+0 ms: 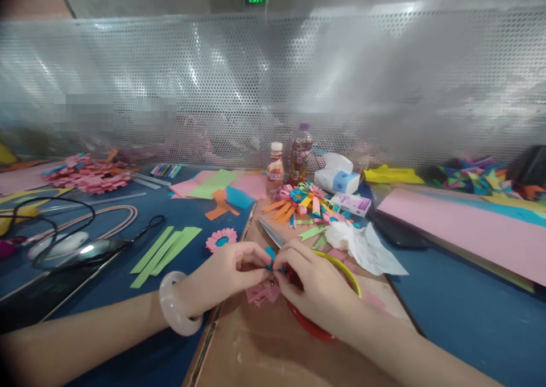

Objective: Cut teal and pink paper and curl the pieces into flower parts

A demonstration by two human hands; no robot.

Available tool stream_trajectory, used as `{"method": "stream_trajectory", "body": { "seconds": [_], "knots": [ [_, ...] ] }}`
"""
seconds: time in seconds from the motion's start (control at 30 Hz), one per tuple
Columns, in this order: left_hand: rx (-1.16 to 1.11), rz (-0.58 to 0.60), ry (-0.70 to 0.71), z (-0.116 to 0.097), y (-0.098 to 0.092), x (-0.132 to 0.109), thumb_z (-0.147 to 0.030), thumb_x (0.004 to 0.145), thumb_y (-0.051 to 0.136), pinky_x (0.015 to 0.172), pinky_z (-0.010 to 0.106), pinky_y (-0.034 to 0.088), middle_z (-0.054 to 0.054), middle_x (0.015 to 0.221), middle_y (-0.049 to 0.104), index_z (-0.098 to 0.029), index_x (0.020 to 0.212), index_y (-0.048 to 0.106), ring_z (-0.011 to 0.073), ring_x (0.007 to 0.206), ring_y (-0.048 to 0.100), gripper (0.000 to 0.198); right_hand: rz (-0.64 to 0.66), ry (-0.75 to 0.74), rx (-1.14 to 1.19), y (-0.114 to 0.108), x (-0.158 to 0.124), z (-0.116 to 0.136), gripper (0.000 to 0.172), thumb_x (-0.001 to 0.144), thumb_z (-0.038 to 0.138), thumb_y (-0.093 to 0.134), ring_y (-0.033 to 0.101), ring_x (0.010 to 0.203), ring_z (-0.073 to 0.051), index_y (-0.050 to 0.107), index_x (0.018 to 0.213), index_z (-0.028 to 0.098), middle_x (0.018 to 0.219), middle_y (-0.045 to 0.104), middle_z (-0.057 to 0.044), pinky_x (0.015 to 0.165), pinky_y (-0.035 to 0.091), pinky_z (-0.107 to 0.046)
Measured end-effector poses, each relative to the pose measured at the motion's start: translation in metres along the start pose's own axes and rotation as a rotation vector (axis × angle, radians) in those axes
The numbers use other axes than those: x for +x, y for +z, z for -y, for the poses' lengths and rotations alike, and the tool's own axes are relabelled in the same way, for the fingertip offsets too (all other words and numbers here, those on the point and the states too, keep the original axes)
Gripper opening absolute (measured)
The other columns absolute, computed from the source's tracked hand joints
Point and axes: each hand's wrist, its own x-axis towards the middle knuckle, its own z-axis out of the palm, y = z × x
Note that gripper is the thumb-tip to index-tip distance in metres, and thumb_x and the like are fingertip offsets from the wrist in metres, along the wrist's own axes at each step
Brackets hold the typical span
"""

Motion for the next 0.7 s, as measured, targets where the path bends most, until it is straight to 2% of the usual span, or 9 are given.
{"method": "stream_trajectory", "body": {
  "seconds": [0.37,0.53,0.7],
  "knots": [
    [-0.030,0.041,-0.015,0.002,-0.002,0.000,-0.016,0.071,0.057,0.072,0.029,0.048,0.008,0.087,0.068,-0.013,0.089,0.059,0.0190,0.083,0.063,0.018,-0.037,-0.028,-0.063,-0.003,0.002,0.003,0.015,0.074,0.008,0.052,0.055,0.069,-0.010,0.051,0.081,0.021,0.078,0.057,0.002,0.063,0.044,-0.020],
    [-0.018,0.025,-0.049,-0.003,-0.002,0.000,-0.016,0.070,0.058,0.073,0.029,0.048,0.009,0.089,0.069,-0.012,0.089,0.061,0.0194,0.085,0.063,0.020,-0.026,-0.132,-0.286,-0.011,0.004,0.010,0.011,0.076,0.009,0.050,0.054,0.064,-0.010,0.053,0.075,0.020,0.074,0.057,0.001,0.055,0.042,-0.019],
    [-0.070,0.010,-0.145,-0.011,-0.001,0.001,-0.016,0.069,0.060,0.071,0.026,0.046,0.008,0.085,0.069,-0.012,0.087,0.062,0.0178,0.083,0.063,0.019,0.010,-0.291,-0.532,-0.018,0.001,0.013,0.017,0.085,0.015,0.043,0.053,0.064,-0.011,0.058,0.079,0.018,0.080,0.060,-0.002,0.057,0.041,-0.022]
  ]
}}
